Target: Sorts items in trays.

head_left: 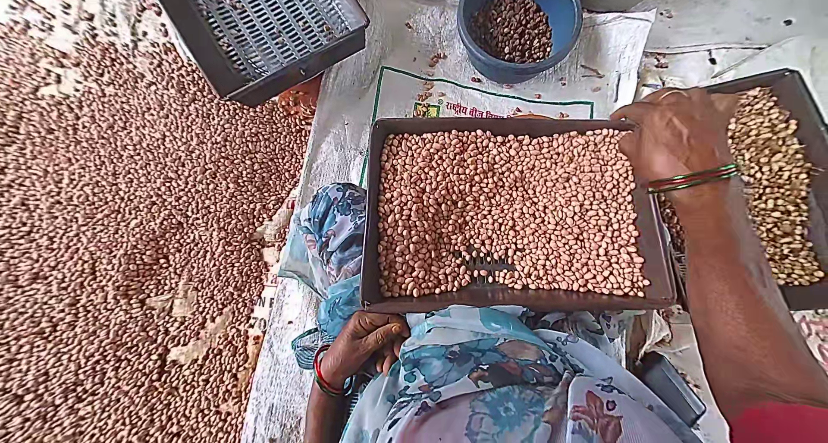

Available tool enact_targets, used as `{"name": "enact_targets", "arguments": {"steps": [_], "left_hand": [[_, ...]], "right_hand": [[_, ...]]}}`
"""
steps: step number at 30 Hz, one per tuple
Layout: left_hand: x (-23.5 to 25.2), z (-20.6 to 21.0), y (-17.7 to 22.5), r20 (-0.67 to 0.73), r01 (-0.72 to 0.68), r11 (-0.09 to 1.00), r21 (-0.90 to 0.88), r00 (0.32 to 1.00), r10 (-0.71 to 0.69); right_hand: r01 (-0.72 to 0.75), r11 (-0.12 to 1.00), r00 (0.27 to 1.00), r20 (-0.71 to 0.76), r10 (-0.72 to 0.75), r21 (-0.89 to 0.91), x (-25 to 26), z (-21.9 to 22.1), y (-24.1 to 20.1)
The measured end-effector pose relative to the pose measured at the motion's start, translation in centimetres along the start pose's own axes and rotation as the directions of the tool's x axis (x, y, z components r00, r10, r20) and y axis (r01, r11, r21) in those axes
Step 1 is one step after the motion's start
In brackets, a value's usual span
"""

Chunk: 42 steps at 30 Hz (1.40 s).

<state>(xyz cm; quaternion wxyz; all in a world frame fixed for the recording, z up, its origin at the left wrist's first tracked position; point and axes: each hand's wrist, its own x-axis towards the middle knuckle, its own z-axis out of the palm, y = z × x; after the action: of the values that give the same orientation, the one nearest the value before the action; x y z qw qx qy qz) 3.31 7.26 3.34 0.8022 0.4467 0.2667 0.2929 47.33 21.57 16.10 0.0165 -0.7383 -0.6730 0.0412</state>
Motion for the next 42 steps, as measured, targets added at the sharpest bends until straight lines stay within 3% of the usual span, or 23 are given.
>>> {"name": "enact_targets", "arguments": {"steps": [2,4,7,11,13,18,23,33,35,36,37,39,40,42], "left_hand": [[0.2,-0.2,0.2,0.03,0.008,1.0,0.0,1.0,-0.008],[0.4,-0.2,0.3,0.056,0.016,1.0,-0.015,0.998,-0.015],[0.3,0.3,0.3,-0.006,0.024,1.0,0.015,1.0,-0.024],[-0.2,0.8,0.3,-0.08,-0.032,0.999,0.037,0.996,0.034],[0.1,0.7,0.2,-0.064,-0.036,0.999,0.025,0.997,0.038],[0.3,0.2,0.5,-0.014,0.018,1.0,-0.014,1.0,-0.018],[0.3,0.3,0.4,-0.018,-0.007,1.0,-0.019,1.0,0.007],[0.4,-0.3,0.1,0.029,-0.011,0.999,-0.034,1.0,0.012],[0.4,-0.3,0.1,0.035,-0.016,0.999,-0.042,0.999,0.017],[0.5,-0.2,0.2,0.033,-0.017,0.999,-0.04,0.999,0.019],[0.4,-0.2,0.2,0.03,-0.017,0.999,-0.039,0.999,0.018],[0.3,-0.2,0.1,0.03,-0.012,0.999,-0.05,0.999,0.014],[0.2,-0.3,0.1,0.035,-0.013,0.999,-0.052,0.999,0.015],[0.4,-0.6,0.0,0.058,-0.017,0.998,-0.057,0.998,0.02]], "right_hand": [[0.209,0.949,0.974,0.041,-0.224,0.235,0.3,3.2,-1.1],[0.234,0.876,0.949,0.095,-0.299,0.422,0.8,6.6,-3.6],[0.174,0.936,0.96,0.158,-0.23,0.306,-0.1,6.8,-5.9],[0.117,0.951,0.916,0.34,-0.215,0.285,-2.8,5.6,-3.7],[0.166,0.949,0.916,0.313,-0.249,0.269,-4.5,7.2,-2.3],[0.311,0.907,0.937,0.07,-0.343,0.283,-7.0,10.0,-1.6],[0.276,0.914,0.941,0.11,-0.32,0.298,-6.7,10.1,-2.2],[0.325,0.88,0.929,0.056,-0.365,0.346,-7.8,9.9,-2.1],[0.271,0.883,0.96,-0.037,-0.278,0.383,-8.6,8.1,-0.5],[0.189,0.907,0.981,-0.118,-0.155,0.377,-9.0,6.9,0.6],[0.059,0.935,0.979,-0.203,0.014,0.35,-9.3,5.7,1.7],[-0.233,0.93,0.922,-0.239,0.304,0.283,-9.3,3.6,3.7],[-0.268,0.925,0.91,-0.246,0.335,0.268,-9.0,3.3,4.2],[-0.086,0.953,0.947,-0.273,0.169,0.292,-8.0,4.2,3.3]]}}
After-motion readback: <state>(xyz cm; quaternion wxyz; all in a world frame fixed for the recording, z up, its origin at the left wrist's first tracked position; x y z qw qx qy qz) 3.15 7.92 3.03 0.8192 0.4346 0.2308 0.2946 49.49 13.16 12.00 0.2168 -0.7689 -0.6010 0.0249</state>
